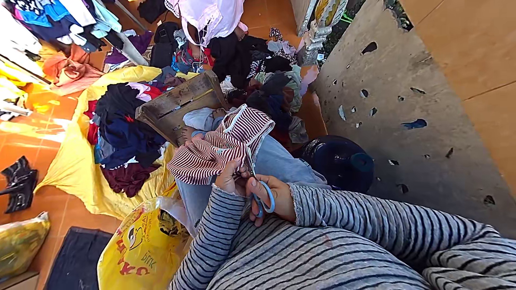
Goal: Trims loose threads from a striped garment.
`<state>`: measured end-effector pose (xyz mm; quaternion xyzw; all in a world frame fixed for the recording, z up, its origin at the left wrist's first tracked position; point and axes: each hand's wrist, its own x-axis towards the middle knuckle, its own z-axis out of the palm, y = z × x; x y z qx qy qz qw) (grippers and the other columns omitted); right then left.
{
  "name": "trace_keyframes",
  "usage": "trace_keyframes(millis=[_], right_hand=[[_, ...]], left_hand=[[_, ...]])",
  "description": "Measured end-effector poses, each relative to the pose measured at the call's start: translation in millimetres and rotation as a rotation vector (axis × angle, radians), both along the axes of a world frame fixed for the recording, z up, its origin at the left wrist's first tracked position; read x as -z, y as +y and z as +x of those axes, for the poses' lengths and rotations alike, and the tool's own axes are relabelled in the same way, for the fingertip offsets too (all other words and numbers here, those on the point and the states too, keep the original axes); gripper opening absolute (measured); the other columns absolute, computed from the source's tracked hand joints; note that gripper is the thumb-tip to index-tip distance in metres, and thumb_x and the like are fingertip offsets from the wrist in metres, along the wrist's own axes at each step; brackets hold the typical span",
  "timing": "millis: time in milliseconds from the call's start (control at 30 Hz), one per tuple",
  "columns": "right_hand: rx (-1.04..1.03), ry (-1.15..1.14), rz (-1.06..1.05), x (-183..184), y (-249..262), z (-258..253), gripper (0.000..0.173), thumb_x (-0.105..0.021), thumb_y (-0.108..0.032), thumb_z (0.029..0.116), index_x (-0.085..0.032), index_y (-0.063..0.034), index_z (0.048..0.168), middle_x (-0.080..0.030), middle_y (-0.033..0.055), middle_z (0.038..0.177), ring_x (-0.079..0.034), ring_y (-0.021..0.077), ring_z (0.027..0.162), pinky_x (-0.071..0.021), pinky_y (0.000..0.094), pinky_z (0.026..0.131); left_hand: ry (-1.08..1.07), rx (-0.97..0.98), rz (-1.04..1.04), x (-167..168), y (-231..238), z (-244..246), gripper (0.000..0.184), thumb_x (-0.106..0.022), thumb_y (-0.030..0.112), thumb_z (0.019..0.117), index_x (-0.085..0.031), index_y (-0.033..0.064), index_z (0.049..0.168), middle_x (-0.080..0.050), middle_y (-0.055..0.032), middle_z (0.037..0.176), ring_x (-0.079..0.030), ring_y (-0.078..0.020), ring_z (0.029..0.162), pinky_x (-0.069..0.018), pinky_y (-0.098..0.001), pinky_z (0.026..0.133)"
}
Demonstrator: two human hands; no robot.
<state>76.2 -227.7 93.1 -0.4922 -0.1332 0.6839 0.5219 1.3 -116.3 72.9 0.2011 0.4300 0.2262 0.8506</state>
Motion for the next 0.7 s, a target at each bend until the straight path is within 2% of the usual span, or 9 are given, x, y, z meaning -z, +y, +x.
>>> trace_keyframes(millis=[100,267,467,700], right_hand=[[0.002,0.037,0.014,-1,-2,-2,0.025,-0.04,-0.031,0.1093,-0.052,-0.0098,0.103,-0.066,0.0014,0.064,-0.071,0.0164,0.06,-0.0628,0.0324,0.06],[-0.015,0.103,-0.003,-1,0,-1,0.029,-0.037,-0.036,0.1102,-0.051,-0.0108,0.106,-0.067,0.0029,0.068,-0.073,0.0196,0.065,-0.0634,0.035,0.064],[0.0,0.062,0.026,-1,3,-2,0.024,-0.043,-0.034,0.1083,-0.051,-0.0118,0.104,-0.066,0.0009,0.067,-0.072,0.0166,0.063,-0.0623,0.0319,0.061],[0.023,0.046,0.067,5,1,-1,0.021,-0.047,-0.032,0.1056,-0.052,-0.0121,0.1,-0.066,0.0003,0.064,-0.071,0.0152,0.058,-0.0614,0.0305,0.057]], left_hand=[[-0.023,-0.022,-0.035,-3,1,0,0.037,-0.032,0.007,0.1069,-0.054,0.0065,0.077,-0.055,0.0002,0.054,-0.057,-0.0052,0.046,-0.0517,-0.0165,0.049],[0.002,0.004,0.138,4,-6,-6,0.039,-0.035,0.004,0.106,-0.057,0.0074,0.075,-0.06,0.0,0.058,-0.058,-0.005,0.049,-0.0505,-0.018,0.05],[-0.041,-0.05,0.225,11,-12,-8,0.036,-0.039,-0.003,0.1005,-0.061,0.0064,0.074,-0.062,-0.0006,0.058,-0.059,-0.0048,0.049,-0.051,-0.0187,0.051],[-0.121,-0.064,0.23,16,-14,-8,0.032,-0.042,-0.003,0.0963,-0.062,0.0064,0.073,-0.061,-0.0005,0.057,-0.058,-0.0051,0.049,-0.0515,-0.0193,0.052]])
